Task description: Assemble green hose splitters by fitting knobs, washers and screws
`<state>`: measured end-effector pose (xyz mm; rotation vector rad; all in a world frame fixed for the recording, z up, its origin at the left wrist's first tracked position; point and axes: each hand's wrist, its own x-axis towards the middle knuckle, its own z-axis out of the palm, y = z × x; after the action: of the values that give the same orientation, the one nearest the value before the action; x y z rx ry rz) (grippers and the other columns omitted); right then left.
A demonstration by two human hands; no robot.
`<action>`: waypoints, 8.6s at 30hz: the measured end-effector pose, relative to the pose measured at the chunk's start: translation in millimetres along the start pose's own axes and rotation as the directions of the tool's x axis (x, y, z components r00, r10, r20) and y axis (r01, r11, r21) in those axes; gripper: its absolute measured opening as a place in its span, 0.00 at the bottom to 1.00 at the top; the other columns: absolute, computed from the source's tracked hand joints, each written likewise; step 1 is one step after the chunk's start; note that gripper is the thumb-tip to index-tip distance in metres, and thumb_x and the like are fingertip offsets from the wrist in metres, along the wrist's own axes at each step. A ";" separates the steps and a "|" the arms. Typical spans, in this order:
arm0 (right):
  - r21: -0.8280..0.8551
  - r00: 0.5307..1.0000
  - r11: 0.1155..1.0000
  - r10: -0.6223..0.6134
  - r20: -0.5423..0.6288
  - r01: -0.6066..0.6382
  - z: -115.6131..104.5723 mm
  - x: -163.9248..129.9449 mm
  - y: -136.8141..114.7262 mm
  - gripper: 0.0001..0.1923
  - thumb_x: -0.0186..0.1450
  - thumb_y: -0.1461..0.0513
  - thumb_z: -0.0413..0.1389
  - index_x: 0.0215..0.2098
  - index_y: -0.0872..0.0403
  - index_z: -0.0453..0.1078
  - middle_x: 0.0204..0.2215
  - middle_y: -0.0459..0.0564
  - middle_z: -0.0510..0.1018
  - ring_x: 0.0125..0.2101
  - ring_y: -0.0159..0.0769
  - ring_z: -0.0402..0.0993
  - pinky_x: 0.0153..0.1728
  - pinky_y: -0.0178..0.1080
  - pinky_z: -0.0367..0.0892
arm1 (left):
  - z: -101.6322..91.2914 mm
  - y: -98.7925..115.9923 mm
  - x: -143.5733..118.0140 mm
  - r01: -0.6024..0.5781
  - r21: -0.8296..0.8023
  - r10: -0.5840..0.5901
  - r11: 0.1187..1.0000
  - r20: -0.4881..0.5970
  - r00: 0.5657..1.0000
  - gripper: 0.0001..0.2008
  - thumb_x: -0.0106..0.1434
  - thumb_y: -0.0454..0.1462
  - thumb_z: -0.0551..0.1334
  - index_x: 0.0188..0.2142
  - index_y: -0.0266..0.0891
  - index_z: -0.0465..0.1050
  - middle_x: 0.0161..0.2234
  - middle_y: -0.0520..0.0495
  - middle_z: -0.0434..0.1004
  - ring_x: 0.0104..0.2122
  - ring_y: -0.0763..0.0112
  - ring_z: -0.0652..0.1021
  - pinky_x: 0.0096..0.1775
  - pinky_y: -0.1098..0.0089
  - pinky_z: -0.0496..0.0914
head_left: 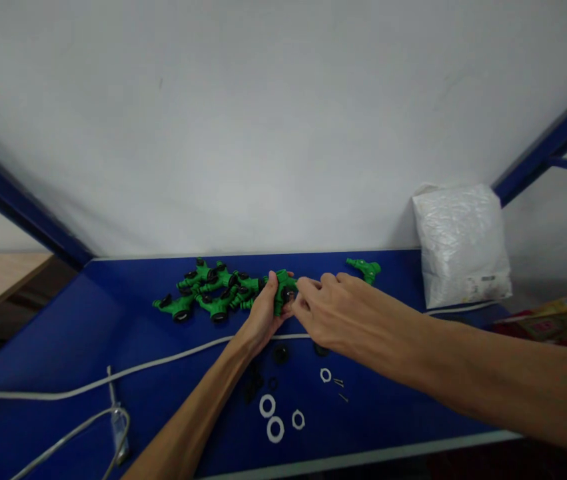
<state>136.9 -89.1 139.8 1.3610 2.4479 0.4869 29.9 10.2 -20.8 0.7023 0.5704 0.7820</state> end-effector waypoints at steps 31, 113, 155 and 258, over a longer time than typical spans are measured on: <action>0.543 0.928 0.764 0.363 0.082 -0.347 36.0 -13.7 23.6 0.15 0.73 0.64 0.48 0.37 0.54 0.76 0.26 0.47 0.77 0.23 0.33 0.68 0.25 0.37 0.54 | 2.9 2.3 -0.6 -0.101 0.068 0.101 0.993 -0.002 0.995 0.27 0.60 0.57 0.65 0.44 0.36 0.75 0.24 0.55 0.66 0.20 0.79 0.62 0.23 0.77 0.59; 0.839 0.770 -0.092 0.355 0.530 -0.536 50.6 -16.6 12.4 0.09 0.74 0.60 0.47 0.35 0.52 0.64 0.18 0.35 0.57 0.15 0.26 0.51 0.18 0.33 0.52 | -6.2 -4.4 -3.0 -0.188 0.277 0.223 0.942 -0.101 0.970 0.25 0.64 0.58 0.59 0.48 0.43 0.75 0.39 0.43 0.77 0.36 0.66 0.74 0.32 0.72 0.66; 0.043 0.995 0.997 -0.053 -0.084 0.057 14.5 12.1 2.1 0.14 0.59 0.75 0.58 0.40 0.56 0.75 0.32 0.55 0.79 0.23 0.37 0.69 0.19 0.39 0.50 | -14.4 20.5 4.6 -0.042 0.096 0.036 0.995 0.068 0.997 0.28 0.58 0.59 0.66 0.45 0.39 0.77 0.28 0.52 0.71 0.23 0.75 0.67 0.27 0.75 0.63; 0.961 0.468 0.152 0.849 -0.246 0.229 143.1 23.3 -21.6 0.12 0.68 0.65 0.60 0.45 0.42 0.81 0.37 0.46 0.78 0.36 0.33 0.76 0.34 0.35 0.72 | 1.1 16.4 -5.0 -0.188 0.373 0.158 0.908 0.110 0.981 0.29 0.66 0.55 0.59 0.21 0.33 0.76 0.19 0.45 0.71 0.16 0.79 0.61 0.22 0.70 0.53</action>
<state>168.0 -58.7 -0.2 2.9528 3.2421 -0.8929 20.7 14.3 -6.9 1.1529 0.6025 0.8128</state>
